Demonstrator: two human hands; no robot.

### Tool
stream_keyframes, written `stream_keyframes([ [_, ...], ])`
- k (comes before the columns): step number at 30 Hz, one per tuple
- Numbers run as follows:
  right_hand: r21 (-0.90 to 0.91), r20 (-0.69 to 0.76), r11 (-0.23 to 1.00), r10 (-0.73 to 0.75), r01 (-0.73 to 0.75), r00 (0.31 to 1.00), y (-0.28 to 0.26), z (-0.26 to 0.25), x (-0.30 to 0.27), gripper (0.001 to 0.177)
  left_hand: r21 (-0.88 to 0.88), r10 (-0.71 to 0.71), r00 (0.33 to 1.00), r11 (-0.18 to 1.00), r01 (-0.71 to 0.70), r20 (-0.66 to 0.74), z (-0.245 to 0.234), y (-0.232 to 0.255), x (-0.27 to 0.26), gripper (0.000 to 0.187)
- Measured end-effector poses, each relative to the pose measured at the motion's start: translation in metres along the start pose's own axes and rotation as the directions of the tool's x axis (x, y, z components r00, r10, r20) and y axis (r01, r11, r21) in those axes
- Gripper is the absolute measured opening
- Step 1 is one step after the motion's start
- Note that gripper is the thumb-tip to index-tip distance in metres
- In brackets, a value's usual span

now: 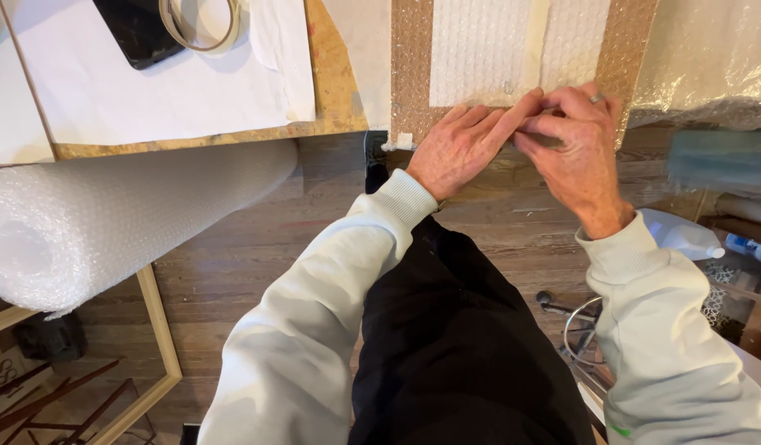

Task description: Wrapping a framed picture in bubble wrap and securing it with tape.

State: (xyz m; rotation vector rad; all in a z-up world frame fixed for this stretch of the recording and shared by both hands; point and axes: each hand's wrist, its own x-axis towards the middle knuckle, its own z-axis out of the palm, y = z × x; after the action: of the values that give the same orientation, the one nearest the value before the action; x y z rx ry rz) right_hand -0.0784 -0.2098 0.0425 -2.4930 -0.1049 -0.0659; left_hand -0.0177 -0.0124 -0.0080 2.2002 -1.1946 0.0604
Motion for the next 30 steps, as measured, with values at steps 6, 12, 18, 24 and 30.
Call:
stream_keyframes([
  [6,0.034,-0.008,0.996,0.084,-0.084,0.996,-0.001,0.001,0.003,0.031,0.015,0.008,1.000,1.000,-0.008,-0.004,-0.007,0.002,0.002,0.076],
  [12,0.001,-0.146,0.998,0.060,-0.060,0.987,-0.016,-0.003,0.021,0.039,0.075,-0.007,1.000,0.997,0.005,0.022,-0.010,0.006,0.003,0.078],
  [18,0.407,-0.275,0.843,0.481,-0.353,0.832,-0.051,-0.049,0.019,0.012,0.058,-0.059,0.998,0.997,0.057,0.028,-0.027,0.014,0.009,0.082],
  [24,-0.206,-0.083,0.978,-0.036,0.018,0.996,-0.041,-0.043,0.000,0.023,-0.014,-0.058,0.996,0.998,0.059,0.071,-0.040,0.020,0.019,0.084],
  [30,0.156,-0.122,0.983,0.120,-0.100,0.985,-0.011,-0.081,0.046,0.024,-0.690,-0.722,0.652,0.351,0.633,0.231,0.005,0.106,-0.040,0.035],
])
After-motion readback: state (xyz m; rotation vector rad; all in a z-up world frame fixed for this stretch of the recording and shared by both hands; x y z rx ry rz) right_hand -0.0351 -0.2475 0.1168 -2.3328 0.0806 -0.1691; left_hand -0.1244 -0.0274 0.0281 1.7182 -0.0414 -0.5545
